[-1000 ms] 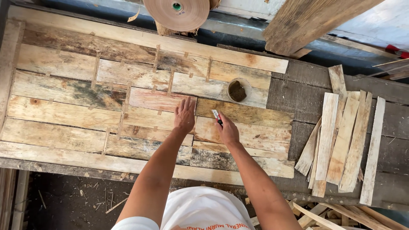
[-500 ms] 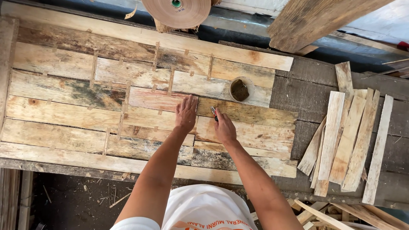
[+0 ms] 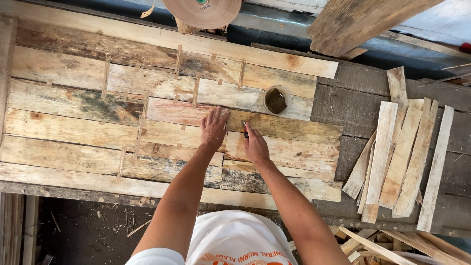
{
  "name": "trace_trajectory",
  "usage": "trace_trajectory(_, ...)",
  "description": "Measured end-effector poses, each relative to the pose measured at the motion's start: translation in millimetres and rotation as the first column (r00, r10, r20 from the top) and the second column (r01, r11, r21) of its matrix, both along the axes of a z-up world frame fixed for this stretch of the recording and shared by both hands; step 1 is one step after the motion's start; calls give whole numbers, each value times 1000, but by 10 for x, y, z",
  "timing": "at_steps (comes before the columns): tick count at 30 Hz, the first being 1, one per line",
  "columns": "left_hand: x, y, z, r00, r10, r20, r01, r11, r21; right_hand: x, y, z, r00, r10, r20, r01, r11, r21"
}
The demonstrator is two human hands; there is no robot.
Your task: Applying adhesive paper tape to the joints of small wooden boards to form a larger panel.
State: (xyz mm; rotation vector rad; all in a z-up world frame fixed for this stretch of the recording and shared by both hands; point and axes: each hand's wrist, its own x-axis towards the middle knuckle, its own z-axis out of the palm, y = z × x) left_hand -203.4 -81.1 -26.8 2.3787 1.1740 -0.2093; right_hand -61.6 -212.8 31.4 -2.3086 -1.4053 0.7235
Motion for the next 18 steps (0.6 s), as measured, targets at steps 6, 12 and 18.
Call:
trace_trajectory(6, 29, -4, -44, 1000, 1, -23, -1, 1000, 16, 29, -14, -27, 1000, 15, -10, -15, 999, 52)
trace_trajectory(12, 25, -17, -32, 1000, 0, -29, 1, 1000, 29, 28, -12, -2, 999, -3, -37, 3, 1000, 4)
trace_trajectory(18, 56, 27, -247, 995, -59, -82, 66, 994, 84, 94, -19, -20, 999, 44, -4, -44, 999, 27)
